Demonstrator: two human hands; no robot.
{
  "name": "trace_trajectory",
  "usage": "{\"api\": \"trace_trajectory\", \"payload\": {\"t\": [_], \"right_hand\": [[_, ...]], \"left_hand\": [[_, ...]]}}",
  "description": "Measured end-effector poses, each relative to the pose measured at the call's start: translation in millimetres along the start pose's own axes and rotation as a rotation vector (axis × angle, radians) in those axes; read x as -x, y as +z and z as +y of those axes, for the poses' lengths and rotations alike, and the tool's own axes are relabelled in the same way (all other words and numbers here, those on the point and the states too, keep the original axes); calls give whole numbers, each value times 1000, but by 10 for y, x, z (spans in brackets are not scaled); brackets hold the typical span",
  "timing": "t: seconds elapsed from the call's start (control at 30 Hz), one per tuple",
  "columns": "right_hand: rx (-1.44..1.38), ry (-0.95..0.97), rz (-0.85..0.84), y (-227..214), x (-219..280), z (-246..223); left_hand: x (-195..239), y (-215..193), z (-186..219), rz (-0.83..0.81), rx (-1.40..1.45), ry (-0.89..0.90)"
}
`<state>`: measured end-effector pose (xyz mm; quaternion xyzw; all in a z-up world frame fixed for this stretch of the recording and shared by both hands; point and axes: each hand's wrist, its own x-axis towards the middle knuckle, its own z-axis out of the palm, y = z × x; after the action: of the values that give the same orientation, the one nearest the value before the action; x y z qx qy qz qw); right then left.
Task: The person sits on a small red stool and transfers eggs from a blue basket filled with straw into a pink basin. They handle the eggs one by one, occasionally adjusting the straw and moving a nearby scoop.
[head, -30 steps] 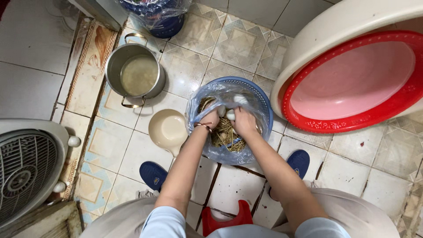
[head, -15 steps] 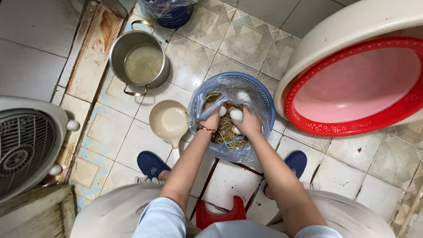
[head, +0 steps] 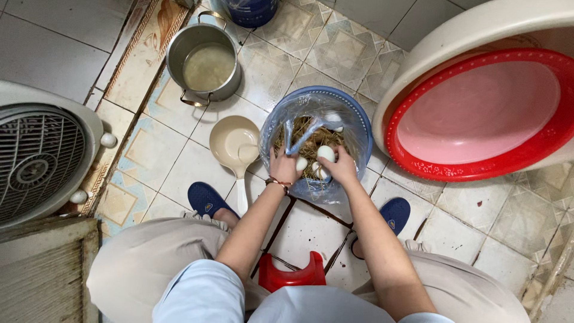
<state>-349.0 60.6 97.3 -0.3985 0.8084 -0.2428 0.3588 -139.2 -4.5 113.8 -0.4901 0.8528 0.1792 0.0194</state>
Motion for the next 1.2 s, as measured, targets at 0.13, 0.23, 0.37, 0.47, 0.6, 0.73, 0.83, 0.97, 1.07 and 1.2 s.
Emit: {"api": "trace_trajectory", "payload": {"t": [0.13, 0.23, 0.37, 0.47, 0.6, 0.73, 0.83, 0.97, 1.07, 1.2], "right_hand": [[18, 52, 147, -137, 30, 187], [9, 84, 236, -244, 83, 229], [130, 77, 250, -391, 137, 9], [223, 37, 209, -435, 91, -280], [405, -16, 116, -398, -25, -455], [448, 61, 80, -355, -167, -372], [398, 24, 101, -345, -185, -269], [436, -125, 131, -326, -121, -382], [315, -291, -131, -558, -150, -640], [-301, -314, -49, -1369, -297, -950]], "left_hand": [[95, 276, -24, -18, -127, 7], [91, 266, -20, -73, -157, -22], [2, -109, 168, -114, -88, -67], [-187, -523, 367, -418, 39, -86], [-674, -1025, 246, -416, 659, 201], [-1168, -1234, -191, -179, 1058, 81], [-1259, -1114, -362, -19, 1195, 61], [-1124, -962, -240, 39, 1239, 38], [-985, -1093, -20, 42, 1078, 85], [-681, -1456, 271, -143, 739, 181]]}}
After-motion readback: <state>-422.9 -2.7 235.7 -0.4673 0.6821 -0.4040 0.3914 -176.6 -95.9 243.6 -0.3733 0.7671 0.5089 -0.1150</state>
